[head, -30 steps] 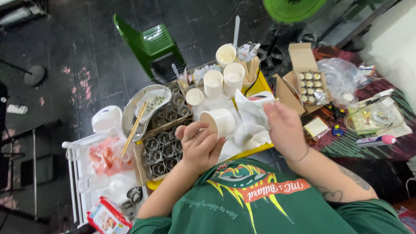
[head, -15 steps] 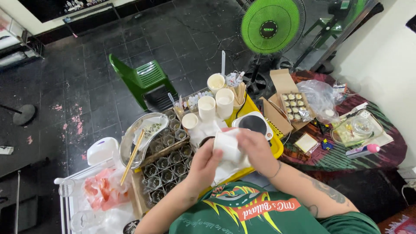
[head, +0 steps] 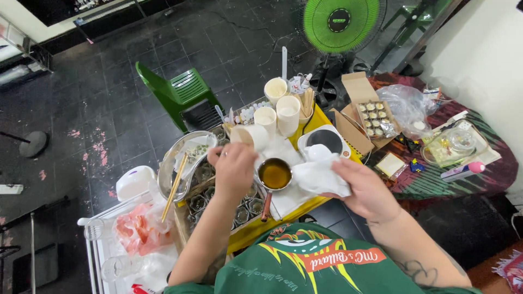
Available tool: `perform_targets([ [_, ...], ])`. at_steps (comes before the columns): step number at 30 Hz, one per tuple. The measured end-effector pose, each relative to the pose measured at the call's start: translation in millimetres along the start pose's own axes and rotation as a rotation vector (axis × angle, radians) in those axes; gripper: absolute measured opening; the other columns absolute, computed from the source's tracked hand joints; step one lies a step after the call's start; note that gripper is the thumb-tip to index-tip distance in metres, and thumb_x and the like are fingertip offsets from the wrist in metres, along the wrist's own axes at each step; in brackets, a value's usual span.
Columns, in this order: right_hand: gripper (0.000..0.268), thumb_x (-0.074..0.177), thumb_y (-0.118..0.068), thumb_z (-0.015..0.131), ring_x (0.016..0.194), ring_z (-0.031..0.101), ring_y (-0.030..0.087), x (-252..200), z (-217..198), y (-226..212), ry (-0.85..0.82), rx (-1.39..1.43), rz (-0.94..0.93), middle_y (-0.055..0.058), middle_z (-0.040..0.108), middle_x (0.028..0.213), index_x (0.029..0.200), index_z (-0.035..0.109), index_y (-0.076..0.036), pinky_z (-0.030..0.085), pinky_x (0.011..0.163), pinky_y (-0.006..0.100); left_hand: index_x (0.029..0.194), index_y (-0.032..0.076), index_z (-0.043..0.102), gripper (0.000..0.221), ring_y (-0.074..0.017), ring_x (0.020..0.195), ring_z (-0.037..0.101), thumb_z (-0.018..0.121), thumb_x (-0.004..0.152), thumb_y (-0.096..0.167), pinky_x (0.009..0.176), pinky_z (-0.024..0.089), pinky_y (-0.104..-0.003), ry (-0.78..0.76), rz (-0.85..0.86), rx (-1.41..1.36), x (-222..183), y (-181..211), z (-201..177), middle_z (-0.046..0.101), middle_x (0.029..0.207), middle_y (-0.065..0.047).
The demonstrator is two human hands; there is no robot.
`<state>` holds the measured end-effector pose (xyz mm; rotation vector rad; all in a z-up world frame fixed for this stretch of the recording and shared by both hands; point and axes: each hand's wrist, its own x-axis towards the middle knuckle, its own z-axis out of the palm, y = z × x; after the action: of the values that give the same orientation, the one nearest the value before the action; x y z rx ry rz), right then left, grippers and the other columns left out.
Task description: The recorder is wiping paper cups with a cloth and organizing them on a tray.
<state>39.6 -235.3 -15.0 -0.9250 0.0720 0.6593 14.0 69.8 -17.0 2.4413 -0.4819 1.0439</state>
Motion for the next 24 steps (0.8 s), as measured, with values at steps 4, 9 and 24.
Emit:
perform_targets([
  [4,0.033,0.101,-0.018,0.048,0.101,0.070,0.021,-19.3,-39.9,12.0,0.175,-0.092,-0.046,0.009,0.071,0.115,0.125,0.064,-0.001,0.057,0.082,0.038,0.098,0.014,0.067,0.005,-0.0228,0.099,0.062,0.067,0.093,0.015,0.092,0.033,-0.048,-0.144,-0.234,0.164,-19.2,-47.3,44.7,0.063,0.090,-0.001],
  [9,0.025,0.104,-0.015,0.051,0.088,0.060,0.014,-34.5,-103.7,29.6,0.082,-0.317,-0.110,0.006,0.064,0.095,0.110,0.065,0.004,0.051,0.079,0.029,0.093,0.014,0.067,0.003,-0.0247,0.103,0.064,0.065,0.092,0.015,0.089,0.035,-0.047,-0.213,-0.276,0.275,-51.4,-88.8,98.1,0.067,0.093,-0.005],
  [24,0.031,0.101,-0.020,0.055,0.073,0.061,0.010,-20.0,-149.8,6.0,0.073,-0.432,0.128,0.001,0.063,0.084,0.119,0.071,-0.001,0.052,0.066,0.028,0.110,0.013,0.063,0.028,-0.0299,0.103,0.064,0.067,0.086,0.028,0.088,0.041,-0.047,-0.180,-0.384,0.347,-16.7,-78.2,137.1,0.067,0.111,-0.008],
])
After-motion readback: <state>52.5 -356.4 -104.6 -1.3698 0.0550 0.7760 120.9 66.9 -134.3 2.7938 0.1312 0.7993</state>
